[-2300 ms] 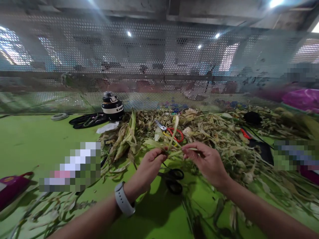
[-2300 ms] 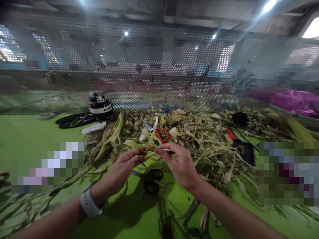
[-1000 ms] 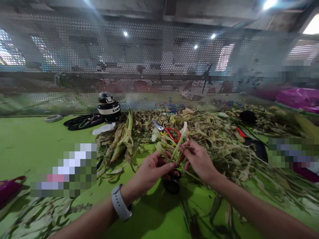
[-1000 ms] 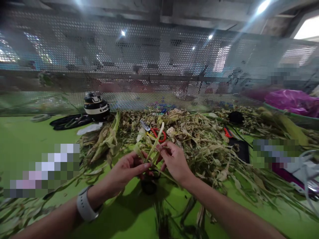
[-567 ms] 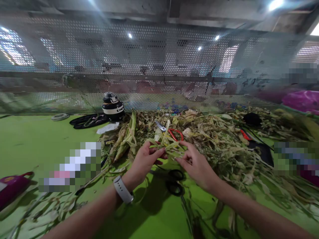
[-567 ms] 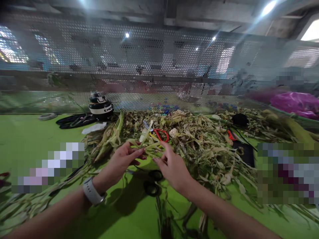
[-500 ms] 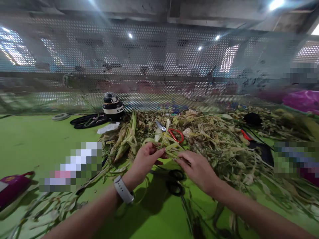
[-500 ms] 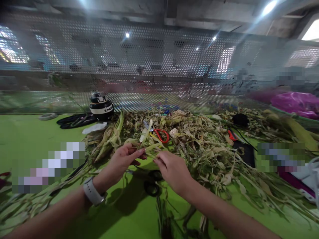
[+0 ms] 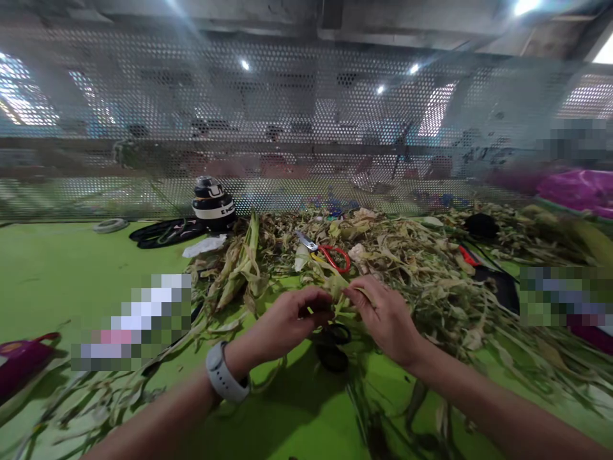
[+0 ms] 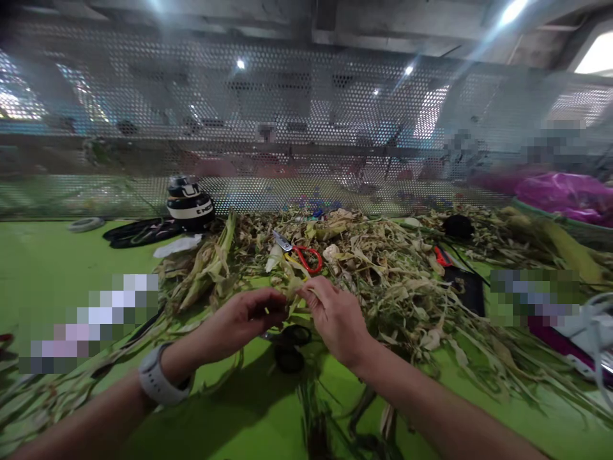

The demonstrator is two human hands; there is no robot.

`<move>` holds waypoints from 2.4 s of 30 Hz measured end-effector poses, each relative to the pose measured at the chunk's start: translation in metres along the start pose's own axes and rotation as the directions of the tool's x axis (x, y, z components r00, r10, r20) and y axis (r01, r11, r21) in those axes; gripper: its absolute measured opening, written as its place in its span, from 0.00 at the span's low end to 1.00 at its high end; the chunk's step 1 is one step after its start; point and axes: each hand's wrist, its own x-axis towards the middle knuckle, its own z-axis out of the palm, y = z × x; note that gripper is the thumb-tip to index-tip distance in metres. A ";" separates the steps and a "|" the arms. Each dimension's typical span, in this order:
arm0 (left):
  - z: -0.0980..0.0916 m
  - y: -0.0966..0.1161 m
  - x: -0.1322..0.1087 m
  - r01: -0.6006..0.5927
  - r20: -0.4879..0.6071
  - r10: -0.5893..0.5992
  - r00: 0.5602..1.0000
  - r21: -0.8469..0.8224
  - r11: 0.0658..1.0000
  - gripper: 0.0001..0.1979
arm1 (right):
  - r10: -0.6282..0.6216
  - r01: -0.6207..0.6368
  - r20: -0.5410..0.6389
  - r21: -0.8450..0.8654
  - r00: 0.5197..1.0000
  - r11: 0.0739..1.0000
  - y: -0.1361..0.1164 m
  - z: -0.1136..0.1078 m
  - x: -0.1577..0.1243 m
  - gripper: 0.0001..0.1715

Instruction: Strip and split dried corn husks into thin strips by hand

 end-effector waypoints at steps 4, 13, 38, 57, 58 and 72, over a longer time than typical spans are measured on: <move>-0.001 0.005 -0.001 -0.005 0.022 0.007 1.000 -0.094 0.996 0.09 | 0.189 -0.190 0.022 0.114 0.982 0.975 -0.003 0.004 -0.001 0.10; 0.023 0.006 -0.003 0.138 -0.093 -0.212 0.973 -0.501 0.854 0.11 | 0.345 -0.340 0.017 0.217 0.939 0.915 -0.002 0.013 -0.005 0.11; 0.010 -0.010 0.007 0.071 -0.449 -0.061 0.891 0.005 0.997 0.10 | -0.110 0.135 0.110 -0.252 0.988 0.958 -0.004 0.017 -0.016 0.14; 0.008 0.003 0.001 0.017 0.008 -0.016 1.000 -0.255 0.967 0.11 | 0.174 -0.191 0.116 0.149 0.978 0.970 -0.005 0.005 -0.002 0.11; 0.008 0.005 0.001 0.036 0.008 -0.036 0.999 -0.283 0.958 0.11 | 0.197 -0.215 0.118 0.171 0.973 0.961 -0.005 0.005 -0.002 0.11; -0.006 -0.012 0.010 0.130 -0.272 -0.297 0.915 -0.498 0.858 0.13 | 0.443 -0.546 0.323 0.415 0.836 0.728 0.016 -0.013 0.017 0.25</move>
